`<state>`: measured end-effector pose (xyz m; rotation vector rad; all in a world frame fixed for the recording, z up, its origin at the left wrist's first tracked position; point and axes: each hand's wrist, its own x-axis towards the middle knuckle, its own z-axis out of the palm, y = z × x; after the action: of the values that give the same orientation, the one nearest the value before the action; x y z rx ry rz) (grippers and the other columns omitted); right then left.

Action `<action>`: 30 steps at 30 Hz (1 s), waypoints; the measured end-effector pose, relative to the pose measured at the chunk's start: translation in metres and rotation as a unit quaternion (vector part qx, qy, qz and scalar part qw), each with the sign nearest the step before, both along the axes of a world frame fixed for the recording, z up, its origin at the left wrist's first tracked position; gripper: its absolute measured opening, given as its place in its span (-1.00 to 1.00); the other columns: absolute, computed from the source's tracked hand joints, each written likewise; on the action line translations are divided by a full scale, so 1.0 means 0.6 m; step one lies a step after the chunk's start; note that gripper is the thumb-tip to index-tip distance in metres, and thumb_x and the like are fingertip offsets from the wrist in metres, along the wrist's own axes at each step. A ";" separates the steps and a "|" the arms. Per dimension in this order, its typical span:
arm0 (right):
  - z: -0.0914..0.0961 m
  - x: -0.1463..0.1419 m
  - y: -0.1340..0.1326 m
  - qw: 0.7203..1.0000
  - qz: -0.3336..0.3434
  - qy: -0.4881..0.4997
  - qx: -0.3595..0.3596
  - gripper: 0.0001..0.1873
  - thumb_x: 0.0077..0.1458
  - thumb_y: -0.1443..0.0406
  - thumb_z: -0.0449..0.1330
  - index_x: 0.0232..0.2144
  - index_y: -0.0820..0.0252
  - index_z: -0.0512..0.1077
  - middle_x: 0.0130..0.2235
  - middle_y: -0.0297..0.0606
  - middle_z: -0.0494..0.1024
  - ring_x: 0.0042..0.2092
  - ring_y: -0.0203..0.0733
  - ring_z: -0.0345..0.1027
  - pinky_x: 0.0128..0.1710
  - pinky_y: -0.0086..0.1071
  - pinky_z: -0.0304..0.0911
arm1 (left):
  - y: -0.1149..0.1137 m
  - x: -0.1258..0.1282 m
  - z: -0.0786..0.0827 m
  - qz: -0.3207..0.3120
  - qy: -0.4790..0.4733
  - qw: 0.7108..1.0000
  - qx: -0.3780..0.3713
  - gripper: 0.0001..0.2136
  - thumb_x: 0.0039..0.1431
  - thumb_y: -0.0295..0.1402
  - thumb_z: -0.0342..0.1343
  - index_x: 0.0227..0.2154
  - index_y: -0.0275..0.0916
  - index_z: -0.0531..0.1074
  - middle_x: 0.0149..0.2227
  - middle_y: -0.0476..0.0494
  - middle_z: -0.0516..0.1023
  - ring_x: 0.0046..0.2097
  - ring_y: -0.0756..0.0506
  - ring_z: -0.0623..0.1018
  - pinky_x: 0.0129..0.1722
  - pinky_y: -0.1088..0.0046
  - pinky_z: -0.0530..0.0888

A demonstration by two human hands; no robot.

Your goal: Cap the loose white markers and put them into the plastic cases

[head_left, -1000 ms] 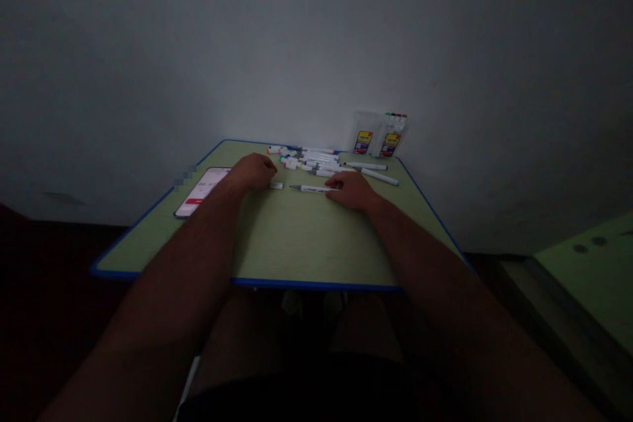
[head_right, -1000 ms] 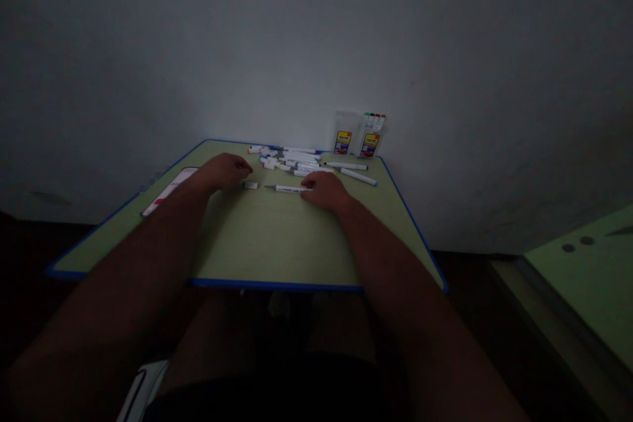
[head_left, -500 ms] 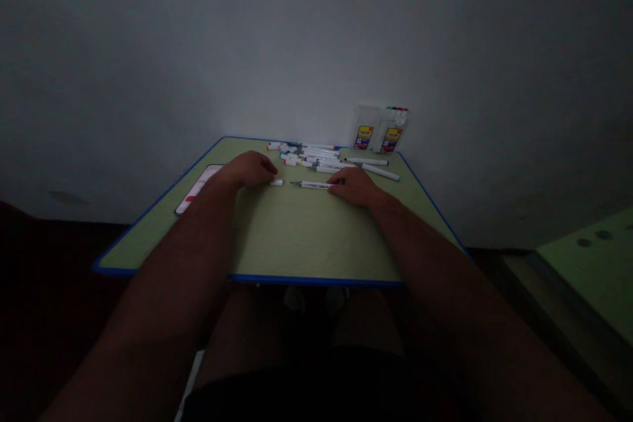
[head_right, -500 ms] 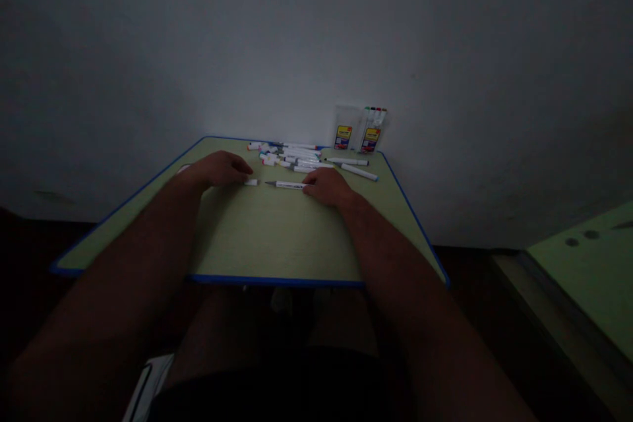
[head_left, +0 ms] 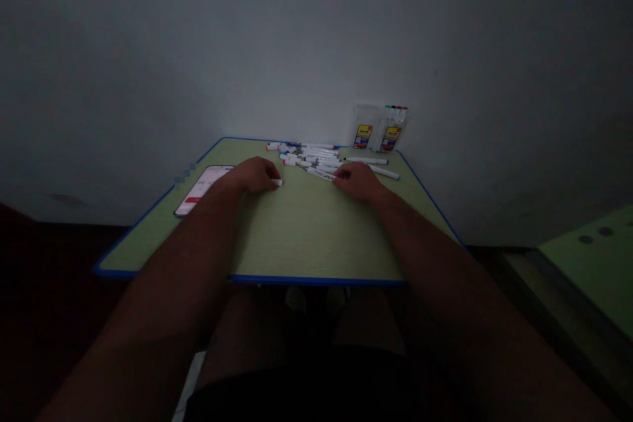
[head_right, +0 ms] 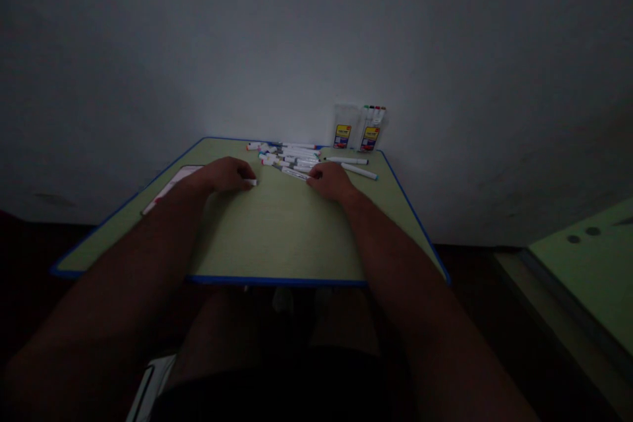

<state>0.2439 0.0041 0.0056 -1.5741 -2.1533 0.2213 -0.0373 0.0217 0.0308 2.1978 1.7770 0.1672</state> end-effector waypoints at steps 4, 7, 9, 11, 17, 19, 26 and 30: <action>0.000 0.002 0.001 1.000 0.001 0.016 0.001 -0.85 0.06 0.31 0.29 -0.29 0.22 0.63 -0.28 -0.21 0.64 -0.25 -0.20 0.46 -0.16 -0.34 0.30 | -0.004 0.004 0.001 0.010 0.005 1.000 0.018 -0.71 -0.02 -0.32 0.25 -0.18 -0.19 0.62 -0.16 -0.16 0.67 -0.15 -0.15 0.61 -0.13 0.42 0.46; 0.001 0.003 0.001 0.999 -0.004 0.046 0.001 -0.85 0.07 0.32 0.28 -0.30 0.25 0.62 -0.30 -0.22 0.63 -0.28 -0.23 0.45 -0.20 -0.37 0.28 | -0.005 0.006 -0.001 0.018 -0.039 0.998 0.043 -0.70 0.01 -0.31 0.24 -0.16 -0.23 0.59 -0.15 -0.19 0.66 -0.17 -0.14 0.60 -0.15 0.41 0.46; 0.001 0.005 0.002 0.998 -0.006 0.069 0.005 -0.86 0.07 0.32 0.27 -0.31 0.26 0.61 -0.33 -0.23 0.62 -0.31 -0.24 0.43 -0.23 -0.38 0.26 | -0.003 0.008 -0.005 0.019 -0.087 0.994 0.063 -0.72 0.01 -0.33 0.23 -0.17 -0.25 0.57 -0.17 -0.19 0.65 -0.21 -0.12 0.59 -0.17 0.41 0.46; -0.001 0.007 0.005 0.996 -0.007 0.092 0.015 -0.87 0.06 0.33 0.26 -0.33 0.25 0.60 -0.35 -0.25 0.61 -0.34 -0.25 0.41 -0.26 -0.38 0.25 | 0.001 0.011 -0.013 0.017 -0.142 0.986 0.083 -0.75 0.01 -0.35 0.23 -0.20 -0.26 0.56 -0.21 -0.18 0.63 -0.24 -0.11 0.57 -0.19 0.39 0.46; -0.005 0.013 0.016 0.988 -0.017 0.149 0.044 -0.87 0.01 0.34 0.28 -0.33 0.25 0.58 -0.38 -0.27 0.58 -0.36 -0.24 0.38 -0.28 -0.37 0.24 | 0.004 0.026 -0.028 0.009 -0.271 0.952 0.143 -0.78 -0.03 -0.32 0.27 -0.27 -0.25 0.54 -0.36 -0.10 0.54 -0.33 -0.08 0.47 -0.28 0.35 0.39; -0.006 0.014 0.017 0.986 -0.021 0.159 0.052 -0.87 0.01 0.33 0.28 -0.33 0.25 0.57 -0.37 -0.27 0.58 -0.35 -0.24 0.38 -0.28 -0.36 0.23 | -0.001 0.032 -0.026 0.008 -0.285 0.947 0.151 -0.77 -0.03 -0.33 0.27 -0.27 -0.25 0.55 -0.42 -0.04 0.48 -0.38 -0.05 0.42 -0.32 0.36 0.35; -0.005 0.014 0.015 0.984 -0.016 0.167 0.061 -0.89 0.00 0.33 0.26 -0.37 0.22 0.55 -0.37 -0.29 0.56 -0.33 -0.21 0.36 -0.23 -0.33 0.25 | -0.008 0.043 -0.021 0.013 -0.301 0.937 0.178 -0.79 -0.07 -0.39 0.28 -0.29 -0.24 0.55 -0.50 0.05 0.36 -0.45 -0.01 0.33 -0.38 0.38 0.27; -0.008 0.015 0.016 0.984 -0.014 0.163 0.063 -0.89 -0.01 0.33 0.25 -0.37 0.22 0.55 -0.36 -0.27 0.56 -0.31 -0.20 0.37 -0.22 -0.30 0.25 | -0.010 0.046 -0.019 0.023 -0.295 0.935 0.195 -0.80 -0.08 -0.38 0.29 -0.31 -0.24 0.55 -0.49 0.02 0.40 -0.44 -0.01 0.34 -0.36 0.37 0.28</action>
<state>0.2528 0.0138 0.0010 -1.3878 -1.8541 0.3046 -0.0095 0.0158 0.0196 2.0262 1.5308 1.1470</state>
